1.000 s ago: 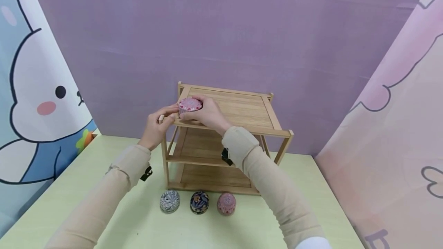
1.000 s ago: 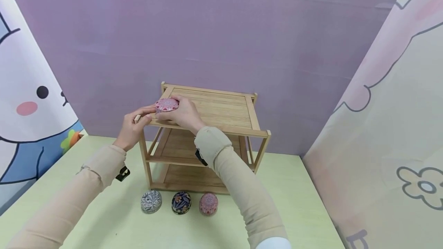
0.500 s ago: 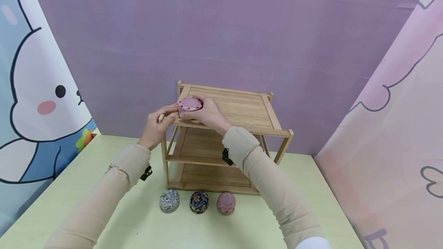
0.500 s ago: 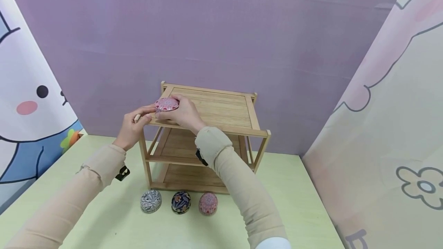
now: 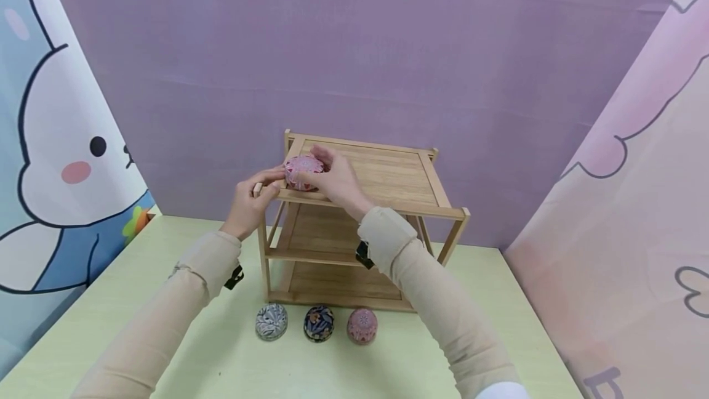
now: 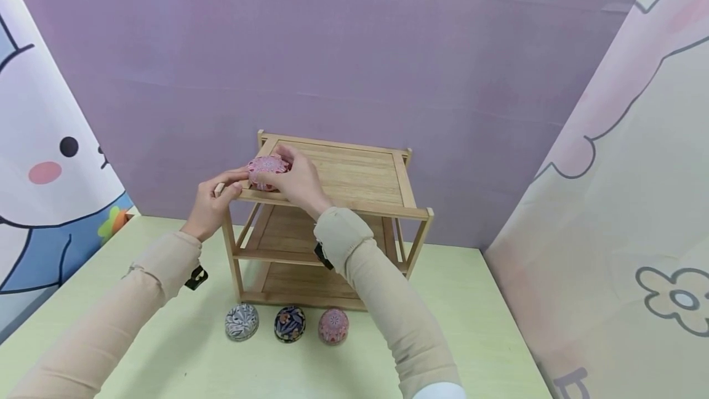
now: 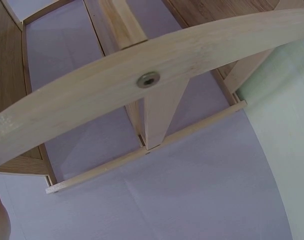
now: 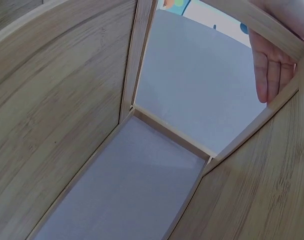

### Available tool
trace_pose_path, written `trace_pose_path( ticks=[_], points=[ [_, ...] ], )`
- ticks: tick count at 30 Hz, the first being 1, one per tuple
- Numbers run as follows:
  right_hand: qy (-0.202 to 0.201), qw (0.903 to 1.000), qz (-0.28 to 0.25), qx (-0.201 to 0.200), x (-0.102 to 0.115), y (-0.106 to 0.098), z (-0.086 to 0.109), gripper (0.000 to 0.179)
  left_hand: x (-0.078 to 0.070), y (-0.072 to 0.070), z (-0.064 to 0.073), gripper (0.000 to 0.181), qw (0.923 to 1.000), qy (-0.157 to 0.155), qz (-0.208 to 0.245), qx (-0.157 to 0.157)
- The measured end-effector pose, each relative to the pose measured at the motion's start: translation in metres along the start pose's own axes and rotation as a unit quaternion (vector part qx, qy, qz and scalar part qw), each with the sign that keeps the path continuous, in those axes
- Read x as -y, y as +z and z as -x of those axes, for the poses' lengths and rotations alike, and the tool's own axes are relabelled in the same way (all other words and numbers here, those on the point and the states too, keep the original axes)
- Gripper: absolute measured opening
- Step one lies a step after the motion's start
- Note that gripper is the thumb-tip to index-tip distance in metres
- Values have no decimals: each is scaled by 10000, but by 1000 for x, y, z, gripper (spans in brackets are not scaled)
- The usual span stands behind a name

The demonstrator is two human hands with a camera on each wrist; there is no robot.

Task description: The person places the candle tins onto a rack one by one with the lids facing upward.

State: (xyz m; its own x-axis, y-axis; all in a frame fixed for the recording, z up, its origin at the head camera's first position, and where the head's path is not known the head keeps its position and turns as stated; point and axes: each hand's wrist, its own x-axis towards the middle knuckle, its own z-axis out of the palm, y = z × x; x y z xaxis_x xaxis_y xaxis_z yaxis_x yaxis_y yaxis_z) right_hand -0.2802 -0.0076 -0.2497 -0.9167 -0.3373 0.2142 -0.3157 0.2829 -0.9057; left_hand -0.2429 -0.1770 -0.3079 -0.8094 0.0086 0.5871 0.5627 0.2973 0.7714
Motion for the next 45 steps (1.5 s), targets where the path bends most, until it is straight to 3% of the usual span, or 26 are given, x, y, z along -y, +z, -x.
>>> trace_pose_path(
  ticks=[9,16,21,29,36,40,45],
  points=[
    [-550,9936,-572,-810,-1,-3,9,52,27,0,-5,27,10000,-16,9,-20],
    [-1067,9814,-990,-1248,4,-13,20,39,28,0,-5,28,10000,74,-33,-35],
    [-1071,9806,-1084,-1232,9,-27,34,35,29,0,-5,28,10000,37,-36,-48],
    [-650,9838,-1514,-706,8,-41,64,35,28,1,-5,28,9999,53,82,-89],
    [-377,9967,-642,336,-6,-49,85,36,27,1,-5,27,9998,77,145,-75],
    [-226,9949,-186,966,-18,-51,97,34,26,0,-5,28,9999,56,147,-71],
    [-220,9913,73,1295,-34,-50,110,33,26,0,-5,28,10000,22,33,-58]
  ],
)
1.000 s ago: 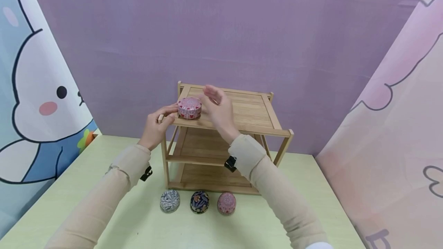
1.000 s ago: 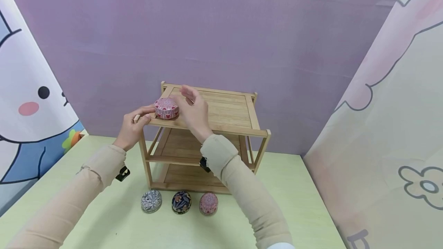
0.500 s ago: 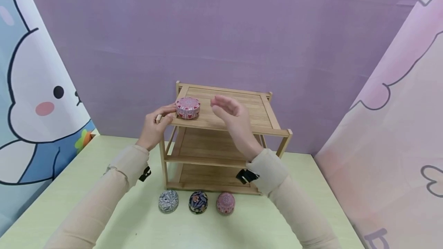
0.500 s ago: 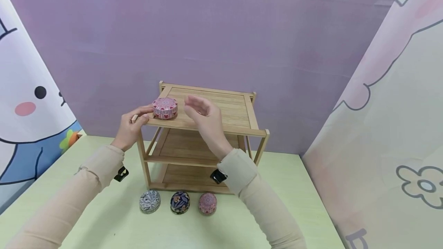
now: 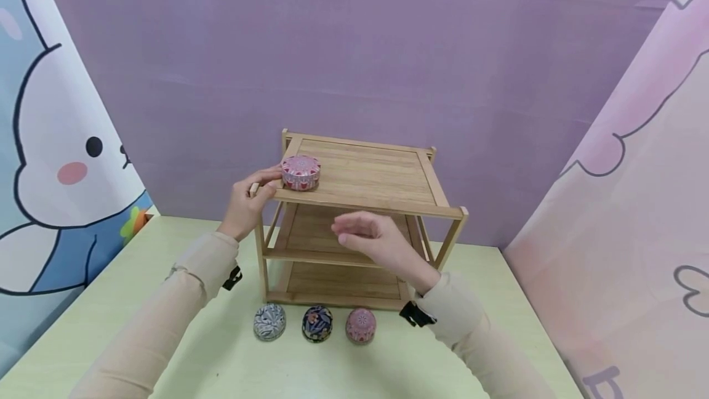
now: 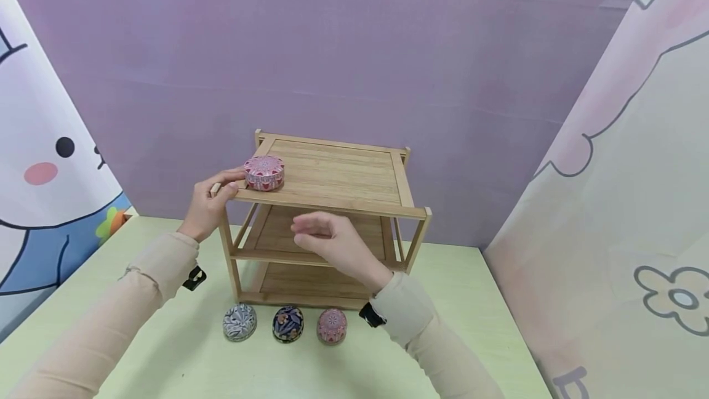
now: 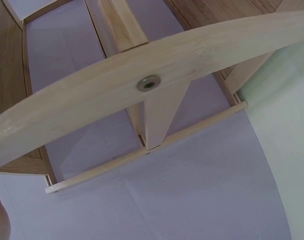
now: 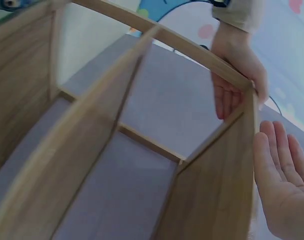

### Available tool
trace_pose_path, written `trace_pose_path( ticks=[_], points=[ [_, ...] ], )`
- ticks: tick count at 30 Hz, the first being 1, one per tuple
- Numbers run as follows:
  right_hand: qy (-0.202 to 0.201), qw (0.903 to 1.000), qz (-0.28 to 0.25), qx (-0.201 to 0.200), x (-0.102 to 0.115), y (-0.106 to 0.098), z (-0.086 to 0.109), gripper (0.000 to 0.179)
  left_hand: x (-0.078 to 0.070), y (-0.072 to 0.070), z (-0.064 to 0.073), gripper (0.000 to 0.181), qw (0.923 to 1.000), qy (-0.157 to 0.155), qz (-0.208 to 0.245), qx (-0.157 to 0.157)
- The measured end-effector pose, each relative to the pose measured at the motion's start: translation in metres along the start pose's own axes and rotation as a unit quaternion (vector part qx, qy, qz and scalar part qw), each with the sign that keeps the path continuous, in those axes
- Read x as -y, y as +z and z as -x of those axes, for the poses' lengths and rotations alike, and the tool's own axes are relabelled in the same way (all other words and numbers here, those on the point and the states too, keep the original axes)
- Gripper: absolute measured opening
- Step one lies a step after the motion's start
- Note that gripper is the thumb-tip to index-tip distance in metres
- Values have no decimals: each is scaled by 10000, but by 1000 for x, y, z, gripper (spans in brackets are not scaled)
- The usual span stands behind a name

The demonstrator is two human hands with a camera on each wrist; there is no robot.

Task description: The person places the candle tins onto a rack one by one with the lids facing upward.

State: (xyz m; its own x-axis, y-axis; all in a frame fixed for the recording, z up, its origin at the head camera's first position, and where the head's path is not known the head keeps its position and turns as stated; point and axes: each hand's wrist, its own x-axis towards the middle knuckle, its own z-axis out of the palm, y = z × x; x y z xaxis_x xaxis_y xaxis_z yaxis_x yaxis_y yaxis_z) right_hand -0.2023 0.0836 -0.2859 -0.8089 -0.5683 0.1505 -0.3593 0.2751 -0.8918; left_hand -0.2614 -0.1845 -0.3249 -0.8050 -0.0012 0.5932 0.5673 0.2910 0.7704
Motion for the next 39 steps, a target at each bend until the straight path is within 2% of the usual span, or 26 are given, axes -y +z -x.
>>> trace_pose_path(
  ticks=[8,13,18,22,25,28,32,35,39],
  points=[
    [281,9990,175,291,-36,11,14,34,3,1,-1,27,9999,-47,113,-52],
    [304,9958,796,327,-58,17,21,30,3,0,-2,27,10000,-93,-12,-30],
    [140,9840,1742,334,-73,21,28,26,3,0,-1,28,9999,-113,33,-27],
    [-72,9682,2459,457,-83,23,34,27,3,1,-1,28,9999,-89,63,-39],
    [-381,9455,3164,665,-90,24,39,29,3,1,0,28,10000,-58,59,-48],
    [-840,9140,3880,840,-98,26,44,31,3,2,-1,27,9999,-14,66,-75],
    [-1554,8711,4566,927,-110,29,48,31,3,2,-1,27,9999,30,65,-90],
    [-2057,8345,5011,1005,-121,32,51,33,3,2,-1,26,9999,49,46,-104],
    [-2562,7798,5586,1192,-137,35,54,41,2,2,-1,26,9999,64,18,-120]
  ],
)
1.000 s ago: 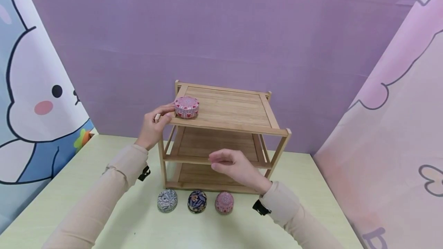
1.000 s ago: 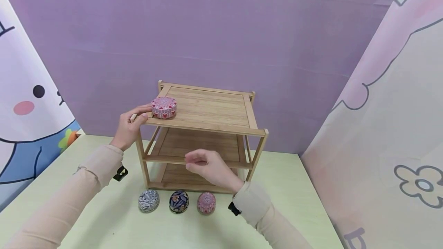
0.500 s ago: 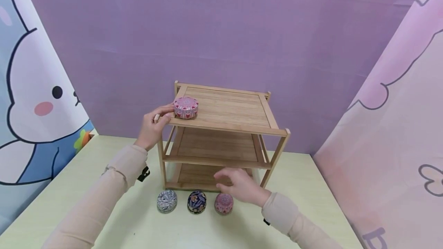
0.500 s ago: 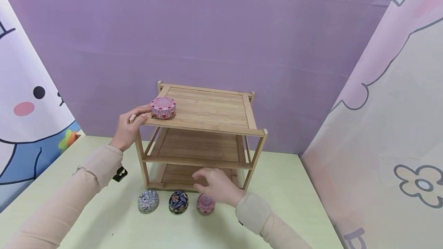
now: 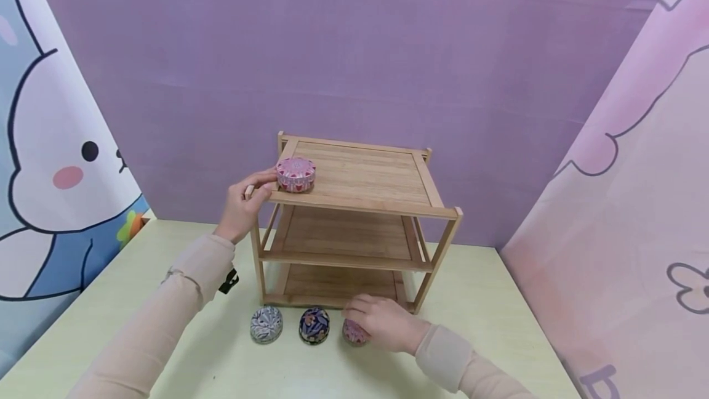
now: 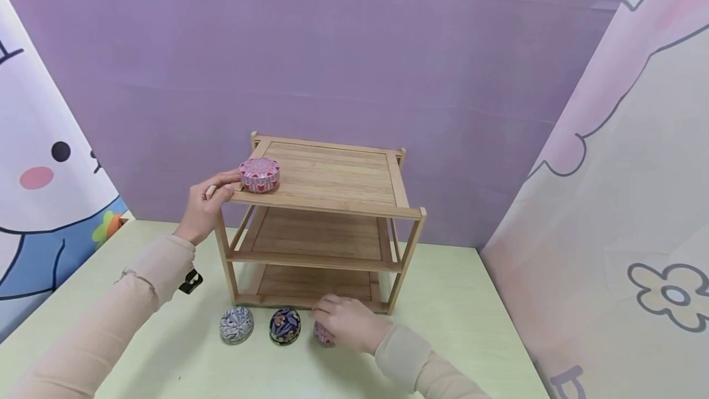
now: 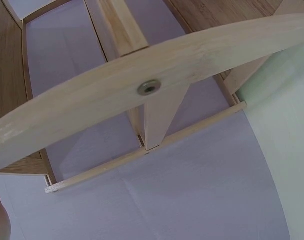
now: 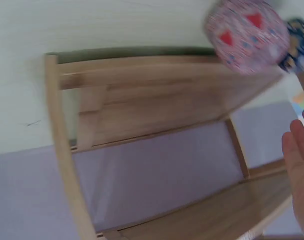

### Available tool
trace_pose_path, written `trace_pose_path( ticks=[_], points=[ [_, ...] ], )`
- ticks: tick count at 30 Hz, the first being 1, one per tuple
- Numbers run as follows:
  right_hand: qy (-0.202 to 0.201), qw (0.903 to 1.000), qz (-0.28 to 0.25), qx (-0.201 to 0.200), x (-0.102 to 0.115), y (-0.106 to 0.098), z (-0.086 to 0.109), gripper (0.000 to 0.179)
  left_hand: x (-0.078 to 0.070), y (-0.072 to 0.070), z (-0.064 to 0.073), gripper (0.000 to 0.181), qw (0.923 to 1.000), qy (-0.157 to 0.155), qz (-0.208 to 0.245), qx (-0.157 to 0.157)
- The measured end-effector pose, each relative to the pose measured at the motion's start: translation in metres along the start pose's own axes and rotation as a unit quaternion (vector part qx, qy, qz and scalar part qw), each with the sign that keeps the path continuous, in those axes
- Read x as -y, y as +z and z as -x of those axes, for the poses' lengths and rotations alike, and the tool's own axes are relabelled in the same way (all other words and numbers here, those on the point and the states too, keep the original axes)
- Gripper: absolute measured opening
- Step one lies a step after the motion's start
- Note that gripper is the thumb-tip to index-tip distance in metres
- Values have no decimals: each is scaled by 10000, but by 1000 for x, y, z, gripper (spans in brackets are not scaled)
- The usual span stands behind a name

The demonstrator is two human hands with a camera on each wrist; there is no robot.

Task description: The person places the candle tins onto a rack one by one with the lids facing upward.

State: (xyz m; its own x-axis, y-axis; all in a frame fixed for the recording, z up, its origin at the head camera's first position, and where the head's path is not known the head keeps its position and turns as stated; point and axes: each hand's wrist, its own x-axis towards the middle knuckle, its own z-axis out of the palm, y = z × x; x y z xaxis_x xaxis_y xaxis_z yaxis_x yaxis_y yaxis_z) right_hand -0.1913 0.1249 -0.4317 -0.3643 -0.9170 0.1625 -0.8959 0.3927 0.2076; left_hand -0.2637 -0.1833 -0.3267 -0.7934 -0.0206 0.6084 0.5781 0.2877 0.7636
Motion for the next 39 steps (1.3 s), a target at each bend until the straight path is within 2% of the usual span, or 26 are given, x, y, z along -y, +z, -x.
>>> trace_pose_path(
  ticks=[5,9,12,18,24,32,39],
  points=[
    [-395,9972,622,124,2,18,5,48,-1,0,1,26,10000,-3,-40,2],
    [-591,9923,1074,162,1,29,8,44,1,0,0,26,10000,-10,9,-14],
    [-787,9853,1511,149,2,36,9,40,1,0,-1,25,10000,-13,32,-21],
    [-975,9717,2124,342,2,45,10,46,1,0,0,26,10000,-13,-40,-12],
    [-1085,9561,2716,193,2,50,6,38,0,1,0,26,10000,8,21,-4],
    [-1155,9393,3225,-170,1,64,2,34,2,2,0,25,10000,-7,11,0],
    [-1102,9361,3326,-291,2,75,0,26,2,1,0,26,10000,8,23,3]
  ],
)
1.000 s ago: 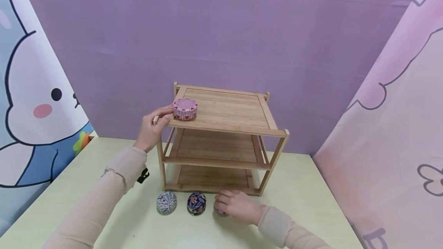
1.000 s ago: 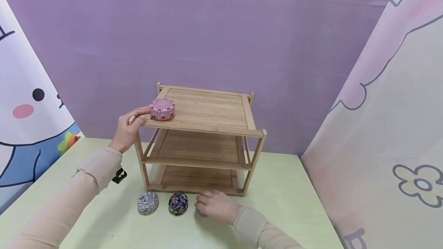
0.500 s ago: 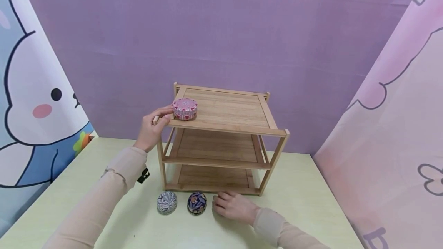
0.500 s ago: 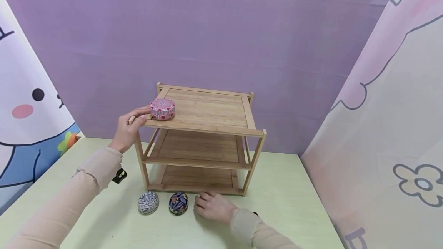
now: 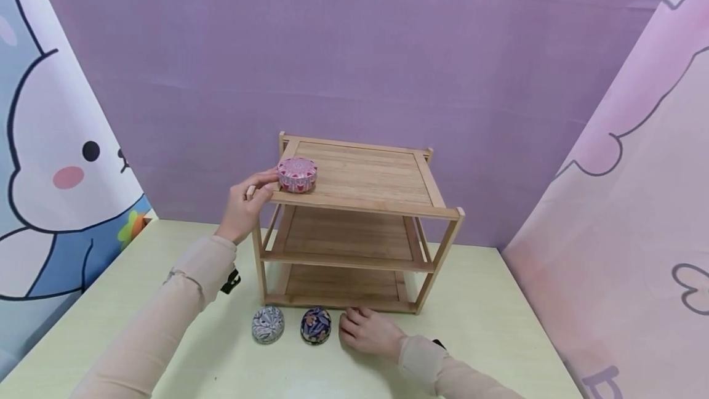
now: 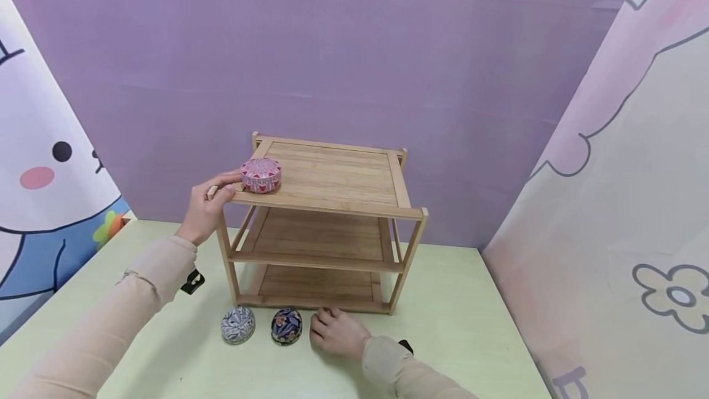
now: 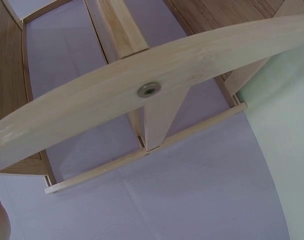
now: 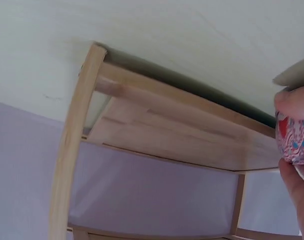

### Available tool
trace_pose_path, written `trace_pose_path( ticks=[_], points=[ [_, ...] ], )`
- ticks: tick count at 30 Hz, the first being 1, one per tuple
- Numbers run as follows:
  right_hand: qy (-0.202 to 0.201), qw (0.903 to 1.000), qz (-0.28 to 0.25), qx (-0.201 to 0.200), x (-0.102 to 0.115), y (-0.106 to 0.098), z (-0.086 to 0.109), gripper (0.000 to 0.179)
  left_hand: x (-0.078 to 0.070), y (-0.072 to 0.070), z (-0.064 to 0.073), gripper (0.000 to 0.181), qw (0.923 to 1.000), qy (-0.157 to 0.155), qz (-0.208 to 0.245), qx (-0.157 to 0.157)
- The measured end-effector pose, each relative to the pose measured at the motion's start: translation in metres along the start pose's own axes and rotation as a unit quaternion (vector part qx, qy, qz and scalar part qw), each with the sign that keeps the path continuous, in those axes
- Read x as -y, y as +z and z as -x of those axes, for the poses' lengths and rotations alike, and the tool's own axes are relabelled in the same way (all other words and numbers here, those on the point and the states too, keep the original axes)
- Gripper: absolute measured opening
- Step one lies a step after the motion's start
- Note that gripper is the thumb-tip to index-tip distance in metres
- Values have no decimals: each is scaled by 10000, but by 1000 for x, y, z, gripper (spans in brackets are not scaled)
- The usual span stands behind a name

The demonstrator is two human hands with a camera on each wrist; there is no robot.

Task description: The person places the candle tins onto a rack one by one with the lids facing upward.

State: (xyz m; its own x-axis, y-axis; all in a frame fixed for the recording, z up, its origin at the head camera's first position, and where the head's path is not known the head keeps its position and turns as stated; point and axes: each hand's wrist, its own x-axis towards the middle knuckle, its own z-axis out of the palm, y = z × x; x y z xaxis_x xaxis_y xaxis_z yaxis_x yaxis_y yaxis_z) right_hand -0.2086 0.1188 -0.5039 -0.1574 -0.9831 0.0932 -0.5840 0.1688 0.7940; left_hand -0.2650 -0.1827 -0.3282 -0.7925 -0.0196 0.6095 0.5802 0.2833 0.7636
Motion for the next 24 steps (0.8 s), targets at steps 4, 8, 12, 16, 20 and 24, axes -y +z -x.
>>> trace_pose_path(
  ticks=[4,8,12,16,20,24],
  points=[
    [41,9999,-33,115,0,-1,-1,29,-1,0,0,27,10000,23,-14,-2],
    [134,9999,-61,85,0,-4,-2,36,-1,0,0,27,10000,57,-16,-7],
    [200,9998,-8,78,0,-3,-1,36,-2,0,0,27,10000,33,59,-17],
    [196,9997,79,96,0,-2,0,33,-2,0,0,27,10000,7,73,-38],
    [289,9996,-21,-57,-3,-2,1,33,-1,1,0,27,10000,-1,35,-40],
    [548,9977,-391,-110,-8,-2,1,31,-2,0,0,28,10000,-35,38,-12]
  ],
)
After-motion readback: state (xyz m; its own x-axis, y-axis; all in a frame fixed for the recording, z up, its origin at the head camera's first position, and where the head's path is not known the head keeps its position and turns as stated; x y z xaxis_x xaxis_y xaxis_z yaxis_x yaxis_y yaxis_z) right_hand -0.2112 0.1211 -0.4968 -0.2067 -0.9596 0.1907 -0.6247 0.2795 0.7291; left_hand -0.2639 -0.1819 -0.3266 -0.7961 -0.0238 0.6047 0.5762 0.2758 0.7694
